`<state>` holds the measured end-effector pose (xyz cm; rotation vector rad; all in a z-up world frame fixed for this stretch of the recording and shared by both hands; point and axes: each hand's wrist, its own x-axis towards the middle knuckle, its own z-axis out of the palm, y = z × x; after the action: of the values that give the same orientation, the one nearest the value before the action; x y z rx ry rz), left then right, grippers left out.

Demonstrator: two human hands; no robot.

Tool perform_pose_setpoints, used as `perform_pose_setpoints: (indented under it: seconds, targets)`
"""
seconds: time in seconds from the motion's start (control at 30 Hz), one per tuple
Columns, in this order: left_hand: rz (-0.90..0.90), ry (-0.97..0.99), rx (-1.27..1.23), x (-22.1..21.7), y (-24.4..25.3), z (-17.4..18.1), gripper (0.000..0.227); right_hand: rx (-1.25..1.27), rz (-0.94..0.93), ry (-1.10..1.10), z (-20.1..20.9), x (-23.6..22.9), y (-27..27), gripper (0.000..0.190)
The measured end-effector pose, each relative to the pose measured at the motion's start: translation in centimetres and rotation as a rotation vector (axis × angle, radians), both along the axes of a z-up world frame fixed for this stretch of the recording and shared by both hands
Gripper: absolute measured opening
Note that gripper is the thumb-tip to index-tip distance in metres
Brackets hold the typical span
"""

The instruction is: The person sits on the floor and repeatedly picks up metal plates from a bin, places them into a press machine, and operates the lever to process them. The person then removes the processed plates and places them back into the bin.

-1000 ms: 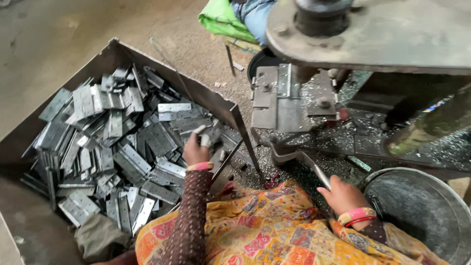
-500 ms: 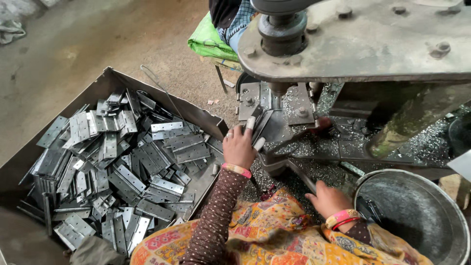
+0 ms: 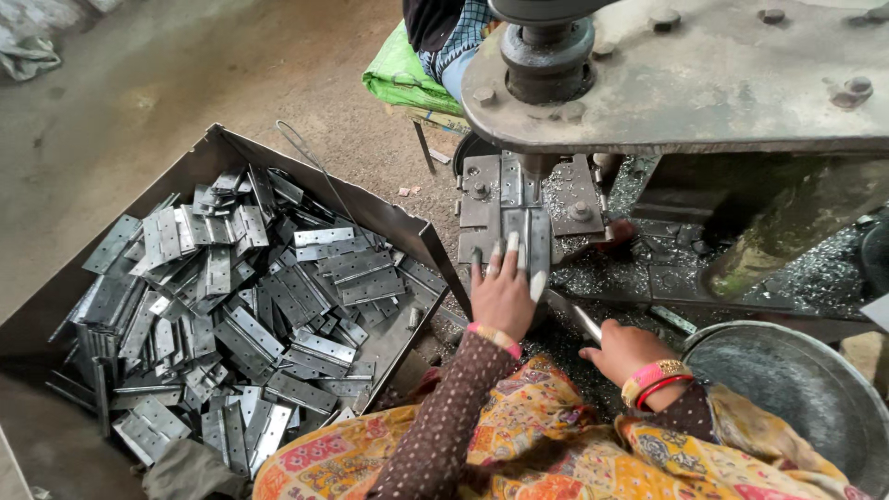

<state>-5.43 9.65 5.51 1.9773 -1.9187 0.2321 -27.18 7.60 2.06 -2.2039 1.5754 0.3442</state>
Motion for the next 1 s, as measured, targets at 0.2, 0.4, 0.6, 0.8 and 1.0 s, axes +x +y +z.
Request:
perform_pose_setpoints:
  seconds: [0.2, 0.4, 0.6, 0.8, 1.0]
  targets:
    - [0.055, -0.009, 0.056, 0.5, -4.1, -0.5, 0.034, -0.056, -0.057, -0.003, -2.9, -1.2, 0.6, 0.051]
    - [0.032, 0.106, 0.116, 0.9, -2.4, -0.1, 0.034, -0.153, -0.124, -0.158, -13.0, -4.1, 3.2, 0.047]
    - [0.048, -0.048, 0.059, 0.6, -2.4, -0.7, 0.035, -0.006, -0.094, -0.059, -8.0, -2.7, 1.7, 0.047]
    - [0.095, -0.143, 0.297, 0.7, -6.8, -0.3, 0.03, -0.141, -0.01, -0.046, -3.6, -1.5, 0.7, 0.043]
    - [0.091, -0.021, 0.049, 0.6, -6.4, -1.8, 0.032, -0.187, -0.065, -0.106, -9.8, -2.9, 2.9, 0.046]
